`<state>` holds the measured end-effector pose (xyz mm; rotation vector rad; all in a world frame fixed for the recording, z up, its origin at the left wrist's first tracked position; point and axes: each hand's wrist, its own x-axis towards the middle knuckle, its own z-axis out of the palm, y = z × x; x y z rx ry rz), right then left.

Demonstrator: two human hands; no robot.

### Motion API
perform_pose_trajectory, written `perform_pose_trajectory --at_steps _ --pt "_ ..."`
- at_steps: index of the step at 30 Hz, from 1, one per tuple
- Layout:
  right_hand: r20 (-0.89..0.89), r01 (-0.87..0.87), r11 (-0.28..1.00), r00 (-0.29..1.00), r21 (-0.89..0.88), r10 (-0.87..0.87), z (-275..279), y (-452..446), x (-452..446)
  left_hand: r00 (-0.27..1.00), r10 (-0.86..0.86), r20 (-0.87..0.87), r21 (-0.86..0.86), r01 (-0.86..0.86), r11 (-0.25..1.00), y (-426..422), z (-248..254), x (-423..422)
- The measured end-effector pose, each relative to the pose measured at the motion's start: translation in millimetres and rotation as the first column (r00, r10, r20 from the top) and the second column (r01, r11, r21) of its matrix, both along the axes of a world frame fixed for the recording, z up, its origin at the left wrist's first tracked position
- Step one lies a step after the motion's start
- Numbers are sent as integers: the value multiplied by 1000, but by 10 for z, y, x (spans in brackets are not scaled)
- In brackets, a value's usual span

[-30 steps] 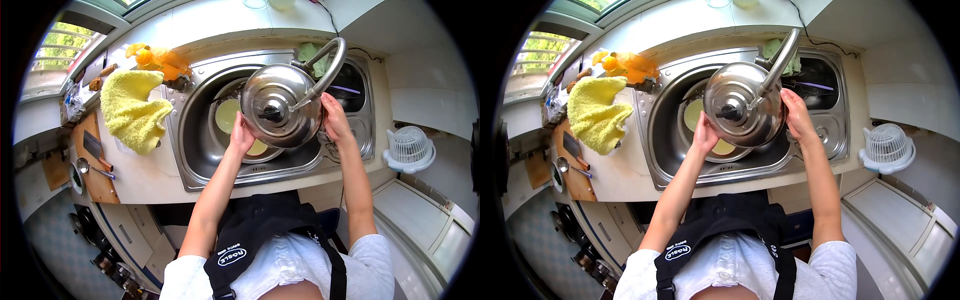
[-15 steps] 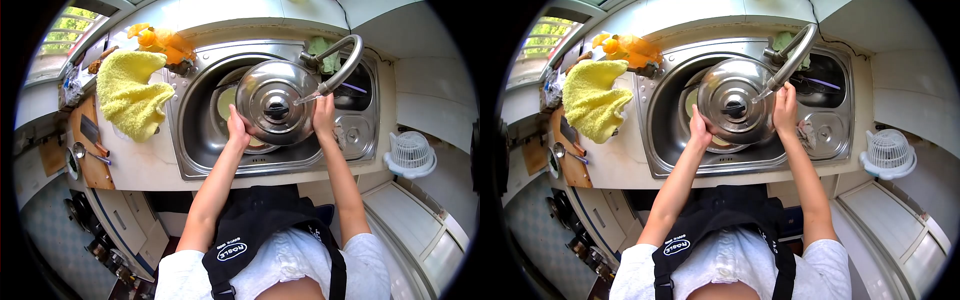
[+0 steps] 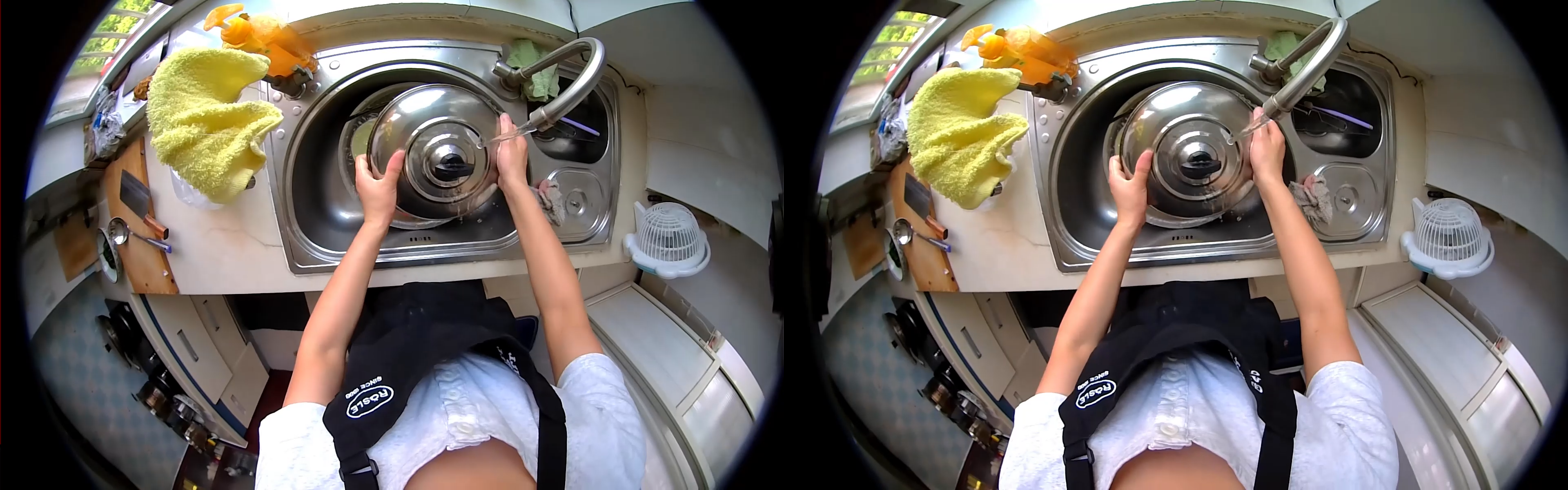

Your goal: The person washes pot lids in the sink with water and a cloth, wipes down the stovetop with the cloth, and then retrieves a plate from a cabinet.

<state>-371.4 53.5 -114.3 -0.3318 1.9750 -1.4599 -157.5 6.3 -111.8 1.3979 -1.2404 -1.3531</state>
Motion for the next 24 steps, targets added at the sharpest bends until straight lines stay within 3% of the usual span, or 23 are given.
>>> perform_pose_trajectory --at_steps 1,4,5,6,8,10,11,12,14,15,16,17,18,19,20,22,24 --pt "33 0 1000 999 -29 1 -64 -8 -21 999 12 -34 119 -8 993 9 -87 43" --pt "70 -27 999 997 -42 30 -193 -6 -58 993 97 -70 232 -78 970 -19 -21 52" --pt "-148 -100 994 984 -32 94 -145 -12 -9 993 118 -23 124 -114 986 -65 -36 12" --pt "-358 -172 985 920 -6 158 -88 -19 37 992 122 -23 126 -118 985 -72 -38 -1" --pt "-412 -262 962 871 75 269 -45 -29 69 953 237 -187 381 -152 912 -87 56 -53" --pt "-564 -300 934 745 195 357 -53 -92 42 965 211 -159 399 -132 907 -101 177 -123" --pt "-565 -286 935 745 208 354 -83 -143 30 975 174 -136 417 -103 903 -124 226 -151" --pt "-564 -286 935 746 208 353 -214 -197 -45 976 173 -135 416 -103 903 -143 276 -155" --pt "-335 -363 922 859 138 388 -439 -300 -209 976 146 -162 409 -68 910 -183 347 -161" --pt "-238 -412 908 877 73 418 -253 -370 -195 976 144 -161 408 -67 910 -203 325 -169" --pt "-237 -411 908 878 73 417 -71 -445 -164 988 74 -139 285 -32 958 -238 290 -182" --pt "-258 -523 844 804 120 535 79 -517 -136 994 8 -107 158 9 987 -255 270 -188" --pt "-271 -623 763 715 170 644 179 -579 -101 994 8 -105 158 9 987 -237 329 -227" --pt "-326 -653 737 668 173 669 242 -636 -46 995 -64 -71 32 66 997 -192 386 -296" --pt "-401 -611 735 620 292 675 411 -659 85 991 -133 -28 -92 129 987 -148 442 -347" --pt "-667 -517 820 523 246 531 213 -676 337 985 -170 10 -110 170 979 -100 491 -400" --pt "-804 -527 847 474 69 360 379 -574 632 984 -159 -77 22 161 987 -84 544 -478"
